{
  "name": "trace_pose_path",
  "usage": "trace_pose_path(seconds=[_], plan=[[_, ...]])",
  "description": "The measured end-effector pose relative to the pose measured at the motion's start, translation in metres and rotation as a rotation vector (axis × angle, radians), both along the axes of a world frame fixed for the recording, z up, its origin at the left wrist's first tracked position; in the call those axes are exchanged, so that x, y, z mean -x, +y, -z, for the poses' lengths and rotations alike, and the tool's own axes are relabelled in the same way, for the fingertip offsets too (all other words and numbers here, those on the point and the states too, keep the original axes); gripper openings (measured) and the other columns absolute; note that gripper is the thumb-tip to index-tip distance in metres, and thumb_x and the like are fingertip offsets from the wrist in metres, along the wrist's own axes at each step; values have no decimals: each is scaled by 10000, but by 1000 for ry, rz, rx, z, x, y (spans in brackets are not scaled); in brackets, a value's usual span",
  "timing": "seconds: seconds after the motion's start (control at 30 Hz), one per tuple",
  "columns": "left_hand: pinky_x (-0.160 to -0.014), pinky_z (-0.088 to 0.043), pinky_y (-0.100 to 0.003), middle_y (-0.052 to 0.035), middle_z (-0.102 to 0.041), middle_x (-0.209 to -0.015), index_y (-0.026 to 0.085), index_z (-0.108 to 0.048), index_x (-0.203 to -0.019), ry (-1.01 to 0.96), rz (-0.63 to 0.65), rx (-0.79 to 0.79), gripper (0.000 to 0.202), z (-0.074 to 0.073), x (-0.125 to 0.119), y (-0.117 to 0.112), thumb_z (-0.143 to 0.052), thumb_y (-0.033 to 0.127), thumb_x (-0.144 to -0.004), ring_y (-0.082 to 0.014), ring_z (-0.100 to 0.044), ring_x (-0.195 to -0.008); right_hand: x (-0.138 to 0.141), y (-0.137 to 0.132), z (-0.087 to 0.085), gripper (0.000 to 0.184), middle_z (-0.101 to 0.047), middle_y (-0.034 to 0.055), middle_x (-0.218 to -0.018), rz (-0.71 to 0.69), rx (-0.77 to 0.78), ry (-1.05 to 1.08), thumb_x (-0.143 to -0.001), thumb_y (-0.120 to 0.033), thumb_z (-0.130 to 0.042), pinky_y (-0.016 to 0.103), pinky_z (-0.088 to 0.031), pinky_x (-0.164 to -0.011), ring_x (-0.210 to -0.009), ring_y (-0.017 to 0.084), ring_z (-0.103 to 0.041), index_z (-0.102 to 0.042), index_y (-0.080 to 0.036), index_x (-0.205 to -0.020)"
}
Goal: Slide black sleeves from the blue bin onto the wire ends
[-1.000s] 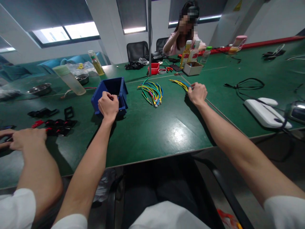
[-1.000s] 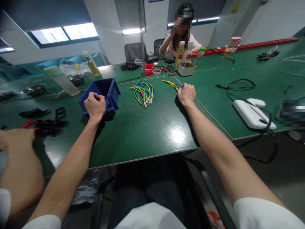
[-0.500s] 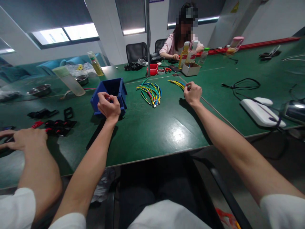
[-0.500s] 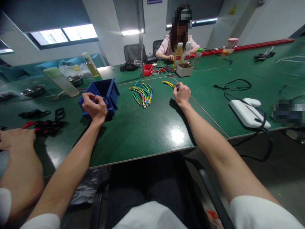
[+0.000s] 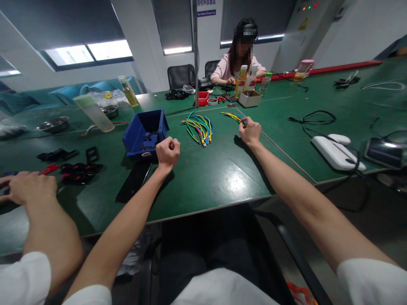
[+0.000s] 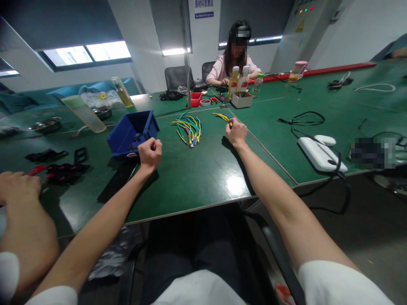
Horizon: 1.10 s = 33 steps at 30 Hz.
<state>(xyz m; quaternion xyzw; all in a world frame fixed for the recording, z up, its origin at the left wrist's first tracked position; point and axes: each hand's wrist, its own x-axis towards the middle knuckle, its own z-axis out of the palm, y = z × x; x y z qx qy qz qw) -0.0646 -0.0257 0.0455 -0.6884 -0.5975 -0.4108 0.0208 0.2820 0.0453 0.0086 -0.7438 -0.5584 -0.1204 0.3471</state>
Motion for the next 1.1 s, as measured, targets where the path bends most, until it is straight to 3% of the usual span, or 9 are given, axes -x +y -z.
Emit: trace_pose_path(seconds=[0.3, 0.53, 0.8, 0.97, 1.1], plan=[[-533, -240, -281, 40, -270, -499, 210, -251, -527, -104, 251, 33, 412, 17, -9, 5, -462, 334, -859, -112, -289, -496, 32, -9, 1, 329, -725, 135, -862, -151, 168, -287, -911, -296, -404, 319, -372, -669, -802, 273, -659, -660, -180, -1081], [-604, -336, -254, 22, -475, -608, 200, -420, -632, -43, 411, 115, 235, 33, -15, 10, -515, 300, -822, -121, -446, -586, 75, -14, -2, 327, -728, 132, -915, -220, 277, -342, -927, -296, -386, 310, -382, -682, -857, 283, -674, -642, -198, -1105], [-642, -413, -257, 6, -564, -709, 195, -494, -764, -30, 434, 132, 18, 35, -14, 12, -508, 186, -760, -136, -521, -640, 109, -4, -8, 501, -702, 188, -994, -156, 361, -251, -978, -461, -283, 371, -461, -761, -933, 328, -675, -673, -153, -1046], [-648, -438, -268, -7, -596, -741, 194, -524, -797, 9, 418, 130, 121, 34, -13, 10, -482, 116, -713, -148, -549, -661, 122, 5, -9, 497, -688, 200, -1059, -128, 416, -121, -968, -465, -315, 410, -470, -839, -1013, 334, -659, -680, -146, -1077], [-702, -468, -289, -30, -633, -830, 197, -552, -812, 58, 363, 106, 144, 38, -13, 14, -475, 99, -740, -170, -593, -752, 122, 11, -8, 597, -690, 193, -1070, -158, 451, -52, -892, -652, -381, 442, -473, -858, -1042, 343, -647, -687, -168, -1063]])
